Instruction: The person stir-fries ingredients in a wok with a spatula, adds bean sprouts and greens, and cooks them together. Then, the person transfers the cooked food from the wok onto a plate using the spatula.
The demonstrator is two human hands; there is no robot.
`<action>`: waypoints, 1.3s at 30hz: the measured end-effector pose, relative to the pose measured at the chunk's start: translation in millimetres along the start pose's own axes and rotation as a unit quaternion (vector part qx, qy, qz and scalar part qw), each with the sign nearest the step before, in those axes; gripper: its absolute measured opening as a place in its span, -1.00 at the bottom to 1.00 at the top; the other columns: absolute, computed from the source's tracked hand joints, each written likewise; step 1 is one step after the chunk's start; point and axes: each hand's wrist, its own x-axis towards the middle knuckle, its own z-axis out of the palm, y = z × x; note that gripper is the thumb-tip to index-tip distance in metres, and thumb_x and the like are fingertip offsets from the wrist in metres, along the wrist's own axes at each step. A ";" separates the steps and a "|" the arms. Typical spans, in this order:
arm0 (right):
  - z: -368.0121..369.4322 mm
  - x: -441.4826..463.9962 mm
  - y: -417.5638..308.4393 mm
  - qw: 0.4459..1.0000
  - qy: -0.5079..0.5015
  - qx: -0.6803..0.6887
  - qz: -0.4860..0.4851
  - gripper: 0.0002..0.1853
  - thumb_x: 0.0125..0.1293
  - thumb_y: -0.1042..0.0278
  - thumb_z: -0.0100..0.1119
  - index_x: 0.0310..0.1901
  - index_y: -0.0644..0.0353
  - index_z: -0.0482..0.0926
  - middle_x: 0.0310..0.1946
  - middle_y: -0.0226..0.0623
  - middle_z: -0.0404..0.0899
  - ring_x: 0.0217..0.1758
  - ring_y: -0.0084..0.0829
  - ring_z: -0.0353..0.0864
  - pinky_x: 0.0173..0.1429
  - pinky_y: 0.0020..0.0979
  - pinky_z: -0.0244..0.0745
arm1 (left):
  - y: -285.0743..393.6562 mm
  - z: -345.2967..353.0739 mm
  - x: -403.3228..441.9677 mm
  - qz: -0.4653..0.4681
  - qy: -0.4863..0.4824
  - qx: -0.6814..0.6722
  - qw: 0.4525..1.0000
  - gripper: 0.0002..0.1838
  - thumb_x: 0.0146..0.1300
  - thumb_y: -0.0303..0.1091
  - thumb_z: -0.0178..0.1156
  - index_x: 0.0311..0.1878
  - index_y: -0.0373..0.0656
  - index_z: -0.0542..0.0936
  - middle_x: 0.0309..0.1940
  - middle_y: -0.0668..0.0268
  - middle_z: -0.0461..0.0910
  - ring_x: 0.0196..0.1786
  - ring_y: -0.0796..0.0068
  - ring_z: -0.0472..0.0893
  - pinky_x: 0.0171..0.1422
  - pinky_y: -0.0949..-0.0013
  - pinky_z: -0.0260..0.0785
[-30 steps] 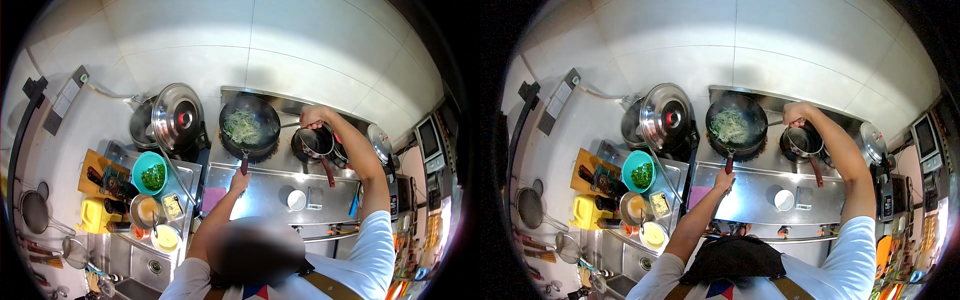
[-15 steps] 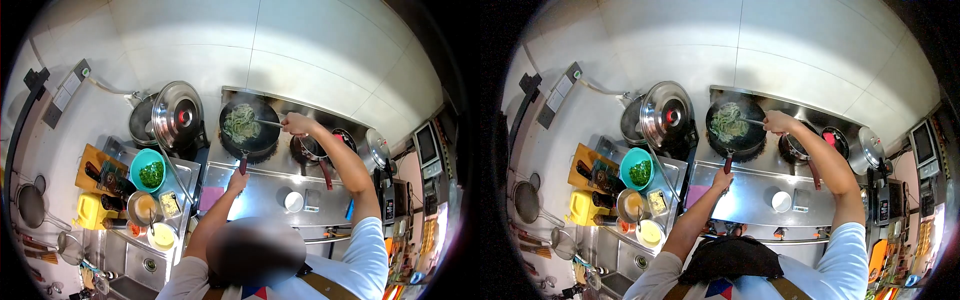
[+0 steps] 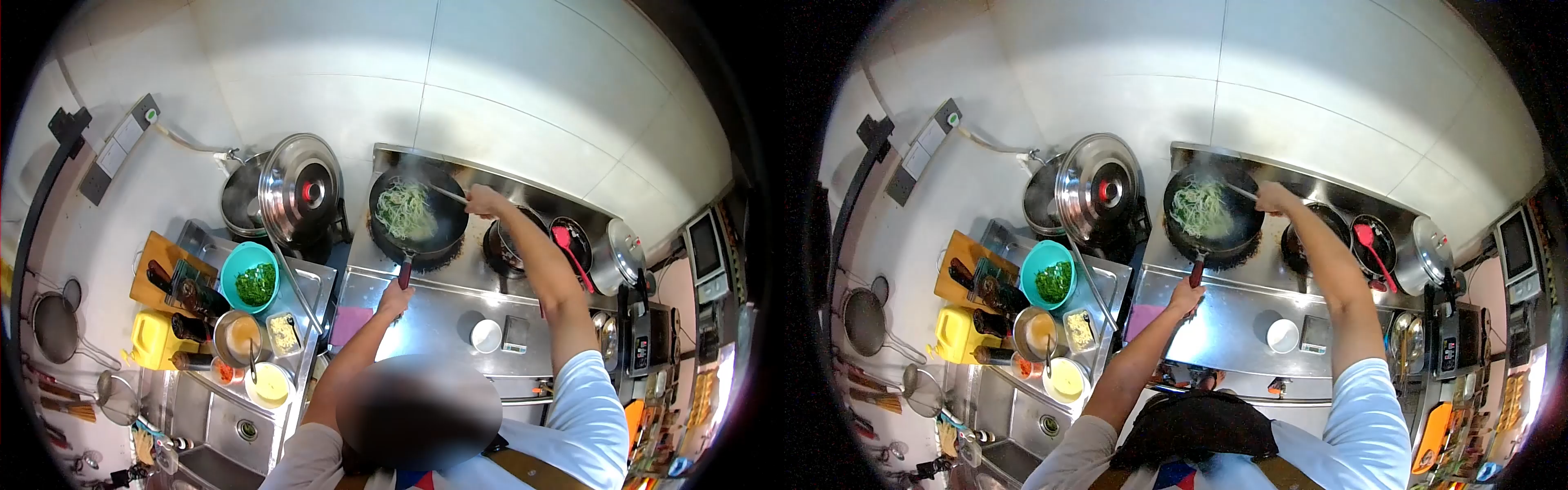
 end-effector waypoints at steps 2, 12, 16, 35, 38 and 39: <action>19.2 4.7 -16.6 0.991 0.028 -0.117 -0.060 -0.72 0.19 0.41 0.20 -0.09 0.31 0.69 -0.34 -0.01 0.70 -0.27 -0.04 0.71 -0.19 -0.08 0.63 | 1.0 -4.5 -1.0 -0.005 -0.018 -0.026 0.999 -0.66 0.30 -0.21 0.28 -0.03 -0.23 0.46 -0.55 0.25 0.54 -0.66 0.39 0.52 -0.58 0.26 0.37; 2.1 -142.4 -1.5 0.950 0.031 -0.283 -0.125 -0.45 0.24 0.53 0.11 0.29 -0.07 0.55 -0.28 -0.07 0.71 -0.15 -0.02 0.73 -0.15 -0.05 0.62 | 23.7 -26.7 7.2 -0.121 -0.144 -0.187 0.964 -0.81 0.21 -0.42 0.34 -0.31 -0.21 0.49 -0.58 0.30 0.51 -0.65 0.44 0.49 -0.63 0.31 0.38; -6.7 -200.4 -4.5 0.965 0.032 -0.254 -0.059 -0.50 0.23 0.53 0.10 0.24 0.02 0.57 -0.31 -0.03 0.70 -0.20 0.00 0.74 -0.15 -0.03 0.62 | 67.7 -29.9 -7.9 -0.133 -0.136 -0.202 0.961 -0.81 0.16 -0.44 0.35 -0.46 -0.22 0.51 -0.65 0.29 0.49 -0.69 0.41 0.49 -0.66 0.29 0.36; 74.8 -227.3 -7.1 0.990 0.088 -0.091 -0.053 -0.59 0.26 0.49 0.07 0.17 0.13 0.52 -0.33 -0.01 0.70 -0.22 0.03 0.72 -0.17 0.00 0.60 | 59.1 4.9 -19.1 -0.027 -0.053 -0.132 0.989 -0.84 0.17 -0.39 0.24 -0.44 -0.23 0.50 -0.66 0.33 0.49 -0.69 0.48 0.48 -0.68 0.31 0.31; 101.6 -199.0 1.9 0.991 0.103 -0.081 -0.004 -0.53 0.25 0.47 0.13 0.23 0.11 0.48 -0.28 -0.05 0.71 -0.19 0.04 0.73 -0.16 0.01 0.62 | 48.9 18.5 -20.2 -0.034 -0.047 -0.141 0.988 -0.86 0.16 -0.39 0.27 -0.36 -0.21 0.50 -0.60 0.36 0.48 -0.66 0.49 0.47 -0.64 0.29 0.34; 114.0 -184.2 5.1 0.991 0.112 -0.071 0.008 -0.50 0.24 0.47 0.14 0.25 0.10 0.46 -0.27 -0.06 0.71 -0.18 0.04 0.73 -0.15 0.01 0.62 | 46.0 22.9 -21.1 -0.034 -0.042 -0.142 0.988 -0.86 0.15 -0.40 0.27 -0.32 -0.19 0.50 -0.57 0.36 0.48 -0.65 0.49 0.47 -0.62 0.28 0.36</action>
